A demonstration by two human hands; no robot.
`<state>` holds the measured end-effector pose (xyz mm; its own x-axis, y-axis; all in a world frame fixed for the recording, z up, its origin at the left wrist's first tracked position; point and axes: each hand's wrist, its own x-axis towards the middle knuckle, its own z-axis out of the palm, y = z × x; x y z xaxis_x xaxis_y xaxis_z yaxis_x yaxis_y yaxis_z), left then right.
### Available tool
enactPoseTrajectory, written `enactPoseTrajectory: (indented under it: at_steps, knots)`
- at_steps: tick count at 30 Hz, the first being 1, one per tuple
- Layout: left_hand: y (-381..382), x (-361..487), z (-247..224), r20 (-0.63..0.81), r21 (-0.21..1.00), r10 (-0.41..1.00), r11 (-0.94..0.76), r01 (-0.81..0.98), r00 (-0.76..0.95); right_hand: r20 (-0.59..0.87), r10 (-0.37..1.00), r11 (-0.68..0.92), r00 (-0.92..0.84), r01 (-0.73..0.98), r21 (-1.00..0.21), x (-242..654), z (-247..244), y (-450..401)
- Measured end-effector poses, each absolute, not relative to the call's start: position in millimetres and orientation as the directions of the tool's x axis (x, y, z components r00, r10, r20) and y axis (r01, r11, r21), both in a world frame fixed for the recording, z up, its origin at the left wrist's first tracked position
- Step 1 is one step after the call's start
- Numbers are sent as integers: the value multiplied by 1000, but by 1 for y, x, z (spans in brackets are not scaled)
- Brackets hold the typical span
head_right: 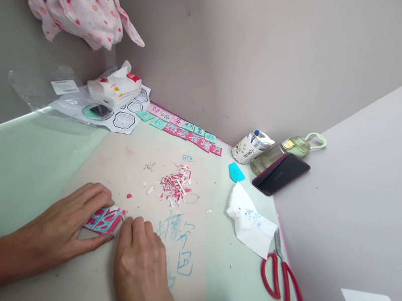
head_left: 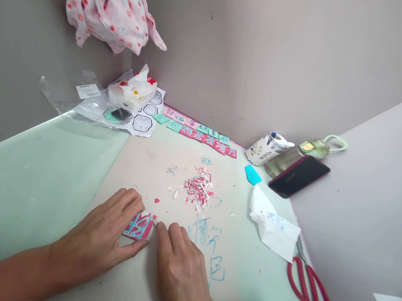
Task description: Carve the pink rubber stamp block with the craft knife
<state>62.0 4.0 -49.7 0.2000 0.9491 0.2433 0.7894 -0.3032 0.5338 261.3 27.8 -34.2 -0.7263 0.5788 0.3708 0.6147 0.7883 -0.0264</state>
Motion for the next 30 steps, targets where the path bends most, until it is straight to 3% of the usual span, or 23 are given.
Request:
enactPoseTrajectory:
  at_steps: [10, 18, 30]
  knots:
    - [4, 62, -51, 233, 518, 951, -300, 801, 205, 366, 581, 787, -727, 616, -24, 265, -35, 25]
    - [4, 62, -52, 295, 487, 920, -376, 788, 257, 275, 726, 688, -631, 647, -330, 278, -41, 31]
    - [3, 58, -54, 271, 541, 925, -376, 752, 268, 243, 679, 731, -692, 611, -303, 295, -30, 44]
